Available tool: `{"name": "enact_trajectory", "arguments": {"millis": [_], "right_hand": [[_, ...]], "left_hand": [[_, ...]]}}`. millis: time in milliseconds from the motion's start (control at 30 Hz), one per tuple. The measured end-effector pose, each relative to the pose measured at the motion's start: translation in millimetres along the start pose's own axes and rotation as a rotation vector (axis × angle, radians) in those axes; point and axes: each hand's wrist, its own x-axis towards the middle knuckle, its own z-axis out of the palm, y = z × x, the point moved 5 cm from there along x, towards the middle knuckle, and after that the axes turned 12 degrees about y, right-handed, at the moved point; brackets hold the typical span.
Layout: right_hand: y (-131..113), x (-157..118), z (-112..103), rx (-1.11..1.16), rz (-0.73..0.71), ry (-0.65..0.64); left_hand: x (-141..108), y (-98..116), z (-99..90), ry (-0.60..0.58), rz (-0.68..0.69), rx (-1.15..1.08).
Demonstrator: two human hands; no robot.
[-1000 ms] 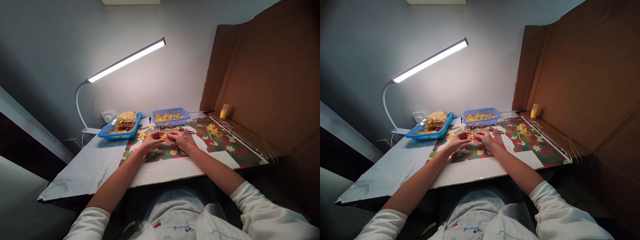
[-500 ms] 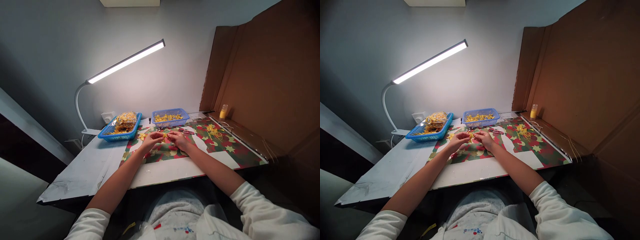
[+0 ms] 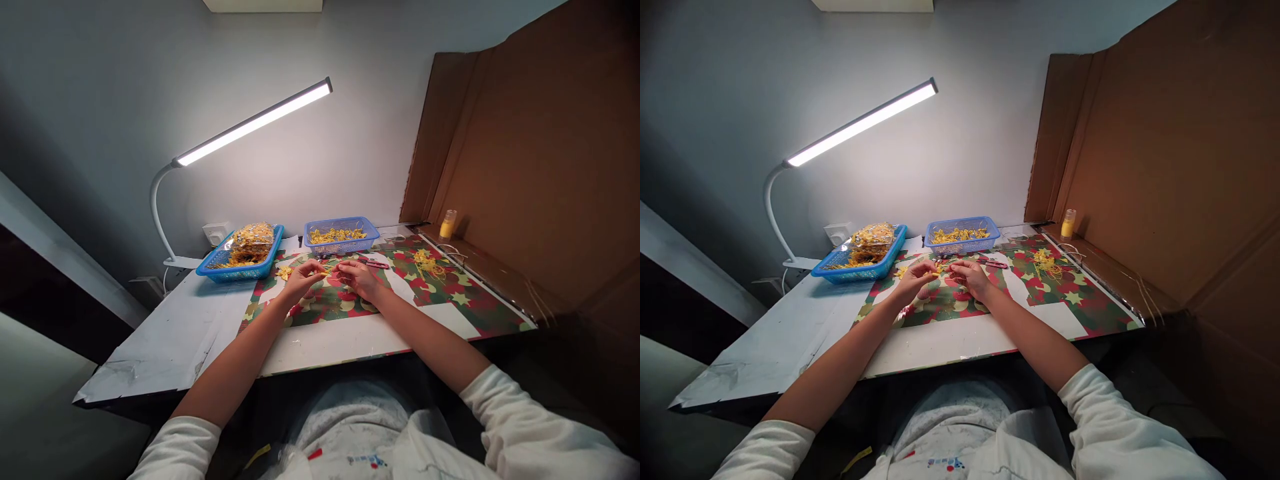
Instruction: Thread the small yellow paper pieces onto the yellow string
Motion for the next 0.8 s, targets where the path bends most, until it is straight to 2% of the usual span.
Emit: {"name": "enact_trajectory", "arguments": {"millis": [100, 333, 533, 800], "right_hand": [[-1.3, -3.4, 2.5, 0.014, -0.006, -0.051], [-10.7, -12.6, 7.7, 0.049, -0.056, -0.141], [-12.9, -13.1, 9.6, -0.046, -0.117, -0.132], [-7.5, -7.8, 5.8, -0.124, -0.174, -0.03]], "left_hand": [[-0.9, 5.8, 1.1, 0.008, 0.055, 0.016], [-3.0, 2.9, 2.7, 0.019, -0.018, 0.023], [-4.8, 3.6, 3.7, 0.029, -0.071, 0.027], [-3.3, -5.3, 3.6, 0.088, -0.277, -0.125]]}}
